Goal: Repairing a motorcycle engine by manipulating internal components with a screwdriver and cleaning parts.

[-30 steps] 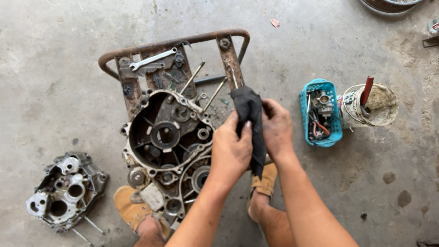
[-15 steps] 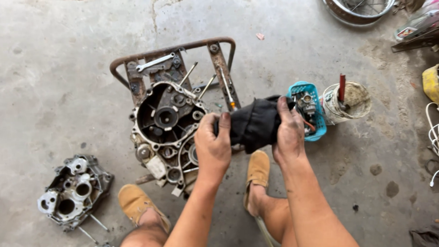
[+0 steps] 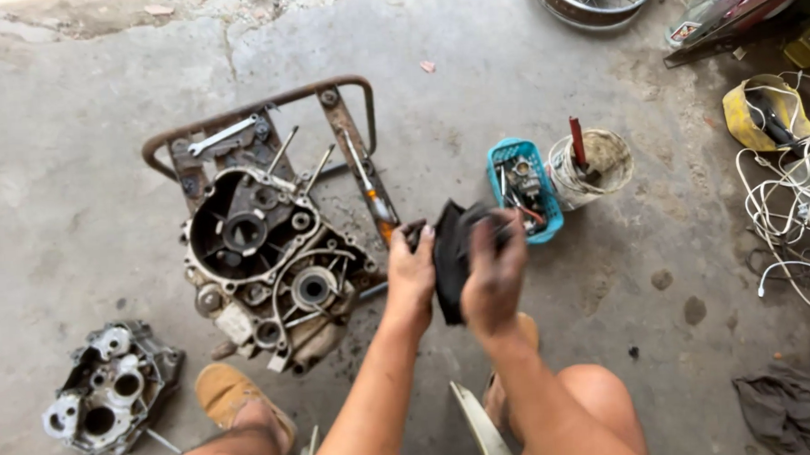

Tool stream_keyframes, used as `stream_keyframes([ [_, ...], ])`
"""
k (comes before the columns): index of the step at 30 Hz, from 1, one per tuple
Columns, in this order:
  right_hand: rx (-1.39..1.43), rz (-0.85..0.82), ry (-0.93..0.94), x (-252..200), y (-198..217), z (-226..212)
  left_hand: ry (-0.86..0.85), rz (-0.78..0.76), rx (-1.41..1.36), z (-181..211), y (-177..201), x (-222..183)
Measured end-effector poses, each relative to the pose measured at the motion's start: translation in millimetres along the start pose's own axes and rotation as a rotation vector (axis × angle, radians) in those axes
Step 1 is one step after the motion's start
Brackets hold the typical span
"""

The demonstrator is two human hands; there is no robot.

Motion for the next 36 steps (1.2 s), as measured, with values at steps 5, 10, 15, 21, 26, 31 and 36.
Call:
stream_keyframes([
  [5,-0.258,-0.25,0.117,-16,-17,35,0.152,-0.196,-0.042,-21,-46,-21],
  [10,-0.385,-0.248,-0.231,34,6,193,0.176,-0.165,-0.088,-14,-30,-39],
  [15,-0.442,-0.348,-0.33,3,-9,120,-0.011,-0.109,0.148,-20,-8,-15],
  [21,-0.575,-0.229,-0.03,-11,-17,84,0.082,-0.069,0.307,-25,7,-17],
  [26,-0.293,-0.327,-0.226,-23,-25,108,0.011,-0.175,0.406,-15,20,-17],
  [31,-0.485,-0.325,0.0,-25,-29,88,-0.033,-0.323,0.498,-76,17,0],
  [36,-0.305,-0.416,-0.251,-18,-31,182,-0.035,-0.264,0.28,21,5,-28],
])
Point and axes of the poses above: each hand's wrist, its own x-axis towards the middle knuckle, its own y-axis out of the back of the hand, z = x × y, the point moved 10 cm from there along x, towards the middle knuckle, and after that the axes turned 4 degrees about -x, right-handed, at the moved point
